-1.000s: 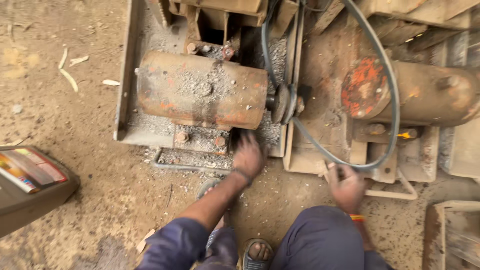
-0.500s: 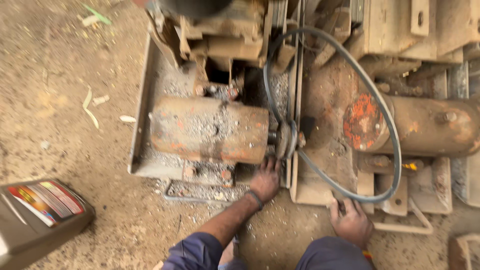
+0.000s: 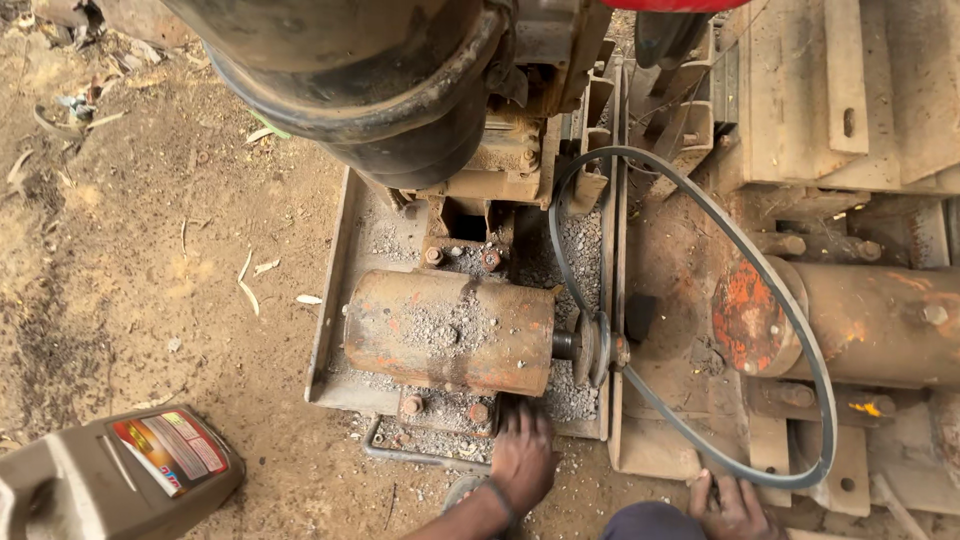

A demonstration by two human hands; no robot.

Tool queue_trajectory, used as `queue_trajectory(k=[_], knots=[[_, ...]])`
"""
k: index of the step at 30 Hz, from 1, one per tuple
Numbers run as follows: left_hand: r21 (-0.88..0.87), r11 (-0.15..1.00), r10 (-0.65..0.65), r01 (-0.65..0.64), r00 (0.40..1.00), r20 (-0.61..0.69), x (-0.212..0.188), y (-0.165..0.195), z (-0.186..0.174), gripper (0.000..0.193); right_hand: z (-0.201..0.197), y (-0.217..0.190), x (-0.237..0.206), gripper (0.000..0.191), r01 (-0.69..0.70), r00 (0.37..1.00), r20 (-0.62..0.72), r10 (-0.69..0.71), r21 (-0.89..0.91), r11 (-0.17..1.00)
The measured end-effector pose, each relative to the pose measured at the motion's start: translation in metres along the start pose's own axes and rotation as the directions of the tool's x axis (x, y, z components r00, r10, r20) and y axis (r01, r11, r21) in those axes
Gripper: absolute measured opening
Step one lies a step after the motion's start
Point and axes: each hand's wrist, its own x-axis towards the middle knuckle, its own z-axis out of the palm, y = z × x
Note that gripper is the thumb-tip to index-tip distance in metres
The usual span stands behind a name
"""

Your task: The person kneels on the ground beside an agricultural machine and uses combination wrenches to loosen and tighten bolts on the motor mount. They reposition bolts by hand, work the wrench on multiple fasteners, and touch the drive belt and machine body while checking the assembly.

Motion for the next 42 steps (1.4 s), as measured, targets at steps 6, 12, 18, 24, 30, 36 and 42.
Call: queue_trajectory(k=[6,12,18,24,30,36,42], knots=[[0.035,0.888,0.351,-0.458,0.628,-0.694,-0.071,-0.016,-0.052,0.047,0.009,0.018,0.002,0.033,0.464,0.841,-0.274,-0.466,-0.077,0.882],[0.471,0.882,0.322,0.014,0.712,-0.624,-0.063,-0.051,-0.167,0.105,0.013,0.009,-0.003,0.036,0.378,0.907,-0.216,-0.361,0.042,0.925],[0.372,0.889,-0.094,0.266,0.902,-0.42,-0.05,-0.033,-0.189,0.118,0.011,0.004,-0.007,0.028,0.141,0.99,-0.045,-0.137,0.115,0.983],[0.446,0.872,0.414,-0.201,0.788,-0.455,-0.02,-0.002,-0.173,0.117,0.01,0.003,0.005,0.008,0.275,0.949,-0.196,-0.248,0.126,0.953],[0.129,0.794,-0.295,0.594,0.563,-0.772,-0.067,-0.11,-0.209,0.074,-0.004,-0.006,0.013,0.015,0.13,0.989,-0.092,-0.115,0.173,0.976],[-0.412,0.876,-0.482,0.252,0.39,-0.785,-0.092,-0.121,-0.207,0.074,-0.018,-0.016,0.004,0.021,-0.167,0.981,0.117,0.154,0.114,0.979],[-0.005,0.652,0.61,-0.758,0.529,-0.59,-0.067,0.038,-0.082,0.057,-0.025,-0.012,0.017,0.012,0.1,0.994,-0.064,-0.093,0.107,0.989]])
